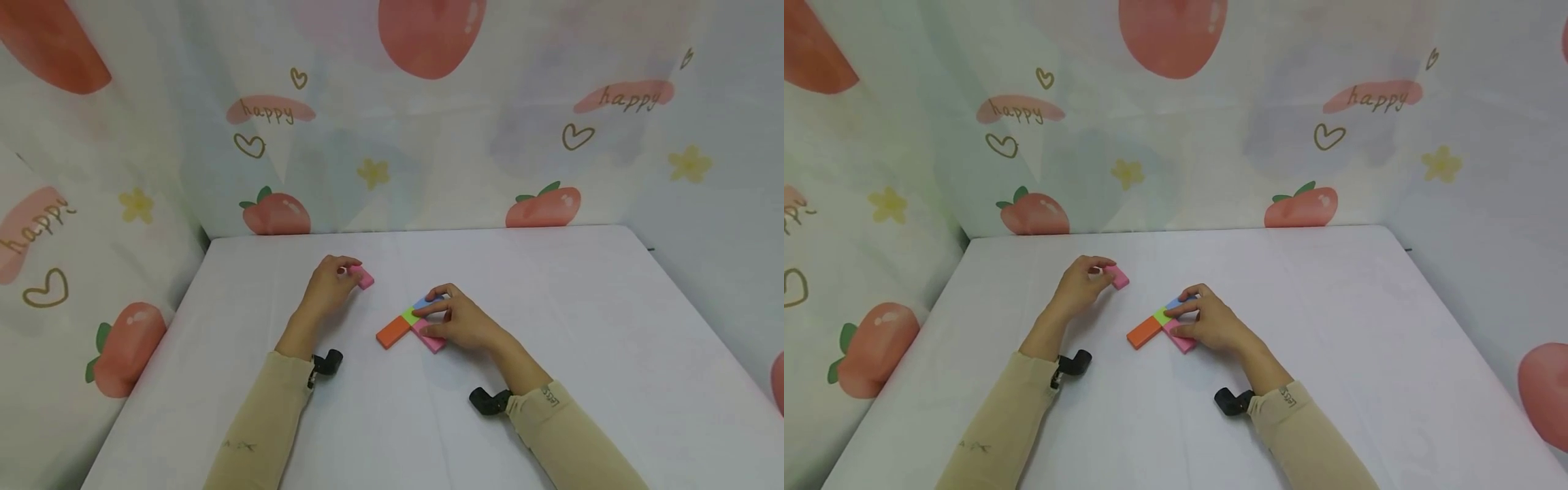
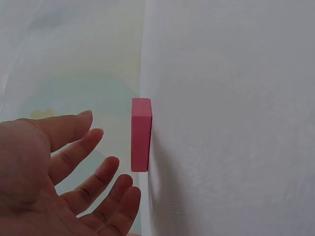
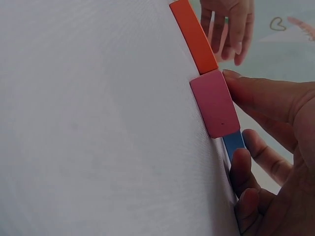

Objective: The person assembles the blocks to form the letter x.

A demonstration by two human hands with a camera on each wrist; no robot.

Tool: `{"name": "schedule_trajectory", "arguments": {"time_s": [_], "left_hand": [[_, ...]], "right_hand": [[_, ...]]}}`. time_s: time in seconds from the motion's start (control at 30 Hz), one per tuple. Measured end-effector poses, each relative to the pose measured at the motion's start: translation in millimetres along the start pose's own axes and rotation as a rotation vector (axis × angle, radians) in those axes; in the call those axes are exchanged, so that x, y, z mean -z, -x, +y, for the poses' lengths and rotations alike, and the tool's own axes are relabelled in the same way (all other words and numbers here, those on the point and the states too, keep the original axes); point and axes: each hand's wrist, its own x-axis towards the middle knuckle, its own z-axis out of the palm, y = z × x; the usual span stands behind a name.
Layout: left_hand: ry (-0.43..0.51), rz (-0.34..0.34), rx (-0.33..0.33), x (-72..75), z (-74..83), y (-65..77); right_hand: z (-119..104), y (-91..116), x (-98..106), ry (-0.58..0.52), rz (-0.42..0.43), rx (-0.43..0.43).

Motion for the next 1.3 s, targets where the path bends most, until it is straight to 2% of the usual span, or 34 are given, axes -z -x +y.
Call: {"name": "schedule_trajectory", "arguments": {"time_s": [0.13,0.33,0.5,0.93,1.3], "left_hand": [[-0.017,-0.001,0.007,-0.7,-3.0,-4.6],[-0.044,-0.013,-0.054,-0.2,-7.7,-9.2],[-0.045,-0.028,-0.074,-3.6,-12.3,-13.3],[-0.119,-0.023,-0.074,-9.8,-15.5,-17.2],[-0.134,-0.033,-0.072,-10.2,-13.3,-16.2]], "right_hand": [[0,0,-1,-0.007,0.007,0.003],[1,0,-2,-0.005,0.009,-0.006],[-2,0,-2,-0.002,0.008,-0.005],[0,-1,-2,-0.012,0.003,-0.005],[-1,0,-2,-0.016,0.007,0.021]]}}
